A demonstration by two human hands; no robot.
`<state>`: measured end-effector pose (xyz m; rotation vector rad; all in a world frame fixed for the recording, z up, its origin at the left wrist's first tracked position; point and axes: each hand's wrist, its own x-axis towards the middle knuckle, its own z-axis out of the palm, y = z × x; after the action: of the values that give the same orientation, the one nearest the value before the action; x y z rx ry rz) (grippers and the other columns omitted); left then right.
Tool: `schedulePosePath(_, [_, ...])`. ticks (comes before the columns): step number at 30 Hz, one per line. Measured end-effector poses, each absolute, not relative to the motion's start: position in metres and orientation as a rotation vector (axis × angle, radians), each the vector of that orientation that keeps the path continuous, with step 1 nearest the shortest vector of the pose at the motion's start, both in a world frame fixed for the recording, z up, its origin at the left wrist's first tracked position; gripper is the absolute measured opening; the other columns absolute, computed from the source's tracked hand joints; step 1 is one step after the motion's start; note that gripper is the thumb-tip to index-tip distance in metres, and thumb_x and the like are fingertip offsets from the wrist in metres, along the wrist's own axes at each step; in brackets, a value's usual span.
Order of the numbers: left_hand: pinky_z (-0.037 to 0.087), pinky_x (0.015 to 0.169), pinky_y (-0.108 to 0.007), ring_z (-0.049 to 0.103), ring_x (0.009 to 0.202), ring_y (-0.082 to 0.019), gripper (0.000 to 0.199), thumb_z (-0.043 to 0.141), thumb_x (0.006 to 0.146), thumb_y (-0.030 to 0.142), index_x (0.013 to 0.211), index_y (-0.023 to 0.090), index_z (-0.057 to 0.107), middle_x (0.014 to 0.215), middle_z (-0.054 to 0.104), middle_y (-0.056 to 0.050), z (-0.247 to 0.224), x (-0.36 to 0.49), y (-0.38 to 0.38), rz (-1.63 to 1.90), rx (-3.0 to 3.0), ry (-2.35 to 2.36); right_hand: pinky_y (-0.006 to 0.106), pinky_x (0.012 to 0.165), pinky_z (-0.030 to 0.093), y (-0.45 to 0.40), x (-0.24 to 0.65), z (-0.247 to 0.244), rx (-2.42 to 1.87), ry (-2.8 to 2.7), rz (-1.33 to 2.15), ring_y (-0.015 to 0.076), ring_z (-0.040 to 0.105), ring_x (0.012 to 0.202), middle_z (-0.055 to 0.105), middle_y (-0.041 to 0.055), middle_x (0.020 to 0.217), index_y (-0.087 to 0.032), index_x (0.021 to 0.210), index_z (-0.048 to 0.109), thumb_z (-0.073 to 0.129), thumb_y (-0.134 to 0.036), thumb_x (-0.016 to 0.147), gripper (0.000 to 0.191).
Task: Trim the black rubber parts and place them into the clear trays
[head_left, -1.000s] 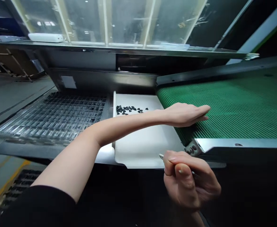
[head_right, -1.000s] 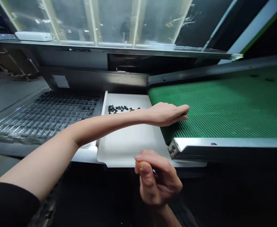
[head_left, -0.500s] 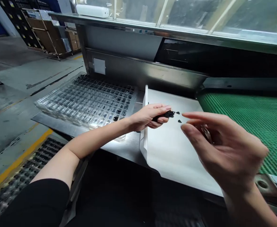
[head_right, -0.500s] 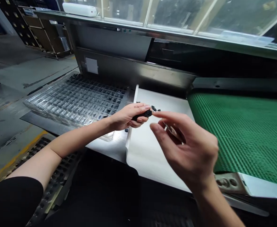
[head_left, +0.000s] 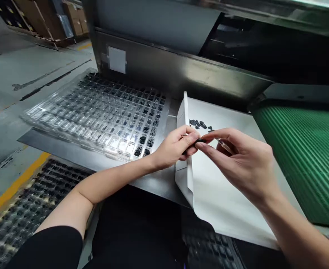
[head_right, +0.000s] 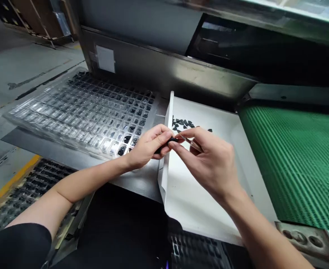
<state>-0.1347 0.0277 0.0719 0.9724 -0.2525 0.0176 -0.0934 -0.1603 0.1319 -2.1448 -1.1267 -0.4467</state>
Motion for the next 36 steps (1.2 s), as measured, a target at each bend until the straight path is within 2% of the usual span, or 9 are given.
schedulePosePath(4, [0.021,0.045,-0.019,0.039,0.049,-0.007,0.054,0.085,0.099,0.068,0.103,0.02,0.062,0.064,0.057,0.005,0.068,-0.136,0.031,-0.039,0.982,-0.24,0.032,0.055,0.026,-0.158,-0.097,0.129,-2.018,-0.897,-0.251,0.0101,0.035,0.059,0.047,-0.006,0.065,-0.022,0.097,0.08,0.089,-0.028,0.1,0.011])
schedulePosePath(10, [0.014,0.044,-0.02,0.031,0.045,-0.006,0.047,0.077,0.107,0.058,0.129,0.017,0.072,0.063,0.063,0.003,0.06,-0.133,0.037,-0.05,0.987,-0.216,0.029,0.05,0.023,-0.16,-0.092,0.128,-1.745,-0.514,0.148,0.0091,0.038,0.057,0.068,0.0017,0.073,-0.02,0.09,0.084,0.098,-0.042,0.09,0.026])
schedulePosePath(13, [0.014,0.043,-0.019,0.027,0.044,-0.003,0.044,0.078,0.107,0.06,0.114,0.017,0.073,0.068,0.065,0.002,0.062,-0.13,0.035,0.028,1.008,-0.199,0.027,0.049,0.016,-0.16,-0.089,0.128,-1.547,-0.399,0.328,0.0063,0.032,0.054,0.07,0.0038,0.072,-0.016,0.088,0.081,0.105,-0.049,0.082,0.04])
schedulePosePath(18, [0.022,0.044,-0.017,0.037,0.049,-0.005,0.053,0.091,0.097,0.063,0.088,0.018,0.065,0.065,0.059,0.003,0.079,-0.121,0.031,0.121,1.118,-0.208,0.025,0.05,0.011,-0.159,-0.085,0.127,-1.35,-0.324,0.442,0.0018,0.029,0.051,0.077,0.0073,0.083,-0.013,0.089,0.077,0.108,-0.049,0.077,0.048])
schedulePosePath(21, [0.031,0.048,-0.019,0.046,0.054,-0.008,0.042,0.09,0.1,0.056,0.107,0.017,0.075,0.066,0.061,0.003,0.09,-0.116,0.033,0.2,1.243,-0.302,0.025,0.05,0.011,-0.163,-0.082,0.126,-1.279,-0.301,0.41,0.002,0.03,0.051,0.077,0.0066,0.085,-0.014,0.089,0.074,0.106,-0.047,0.08,0.047])
schedulePosePath(23, [0.036,0.051,-0.021,0.051,0.057,-0.01,0.045,0.088,0.103,0.051,0.132,0.018,0.078,0.069,0.064,0.003,0.092,-0.113,0.035,0.26,1.338,-0.376,0.026,0.05,0.012,-0.165,-0.081,0.126,-1.237,-0.302,0.376,0.0022,0.031,0.051,0.078,0.0066,0.086,-0.015,0.09,0.073,0.105,-0.046,0.082,0.045])
schedulePosePath(25, [0.039,0.054,-0.023,0.053,0.061,-0.011,0.05,0.087,0.105,0.048,0.145,0.019,0.078,0.072,0.066,0.002,0.089,-0.111,0.035,0.305,1.419,-0.423,0.026,0.05,0.014,-0.166,-0.08,0.126,-1.213,-0.308,0.354,0.0025,0.031,0.051,0.078,0.0062,0.087,-0.015,0.092,0.074,0.105,-0.045,0.083,0.044])
schedulePosePath(30, [0.042,0.056,-0.023,0.058,0.065,-0.011,0.033,0.085,0.107,0.042,0.133,0.023,0.088,0.083,0.074,-0.003,0.073,-0.115,0.03,0.337,1.417,-0.377,0.026,0.05,0.015,-0.162,-0.083,0.124,-1.232,-0.315,0.373,0.0027,0.032,0.052,0.073,0.0022,0.079,-0.014,0.09,0.074,0.108,-0.048,0.078,0.05])
schedulePosePath(36, [0.036,0.05,-0.02,0.052,0.058,-0.01,0.035,0.09,0.102,0.048,0.123,0.02,0.091,0.068,0.064,-0.001,0.069,-0.121,0.035,0.145,1.278,-0.272,0.027,0.051,0.014,-0.159,-0.084,0.124,-1.337,-0.322,0.445,0.0035,0.03,0.054,0.072,0.003,0.081,-0.014,0.09,0.075,0.109,-0.052,0.076,0.053])
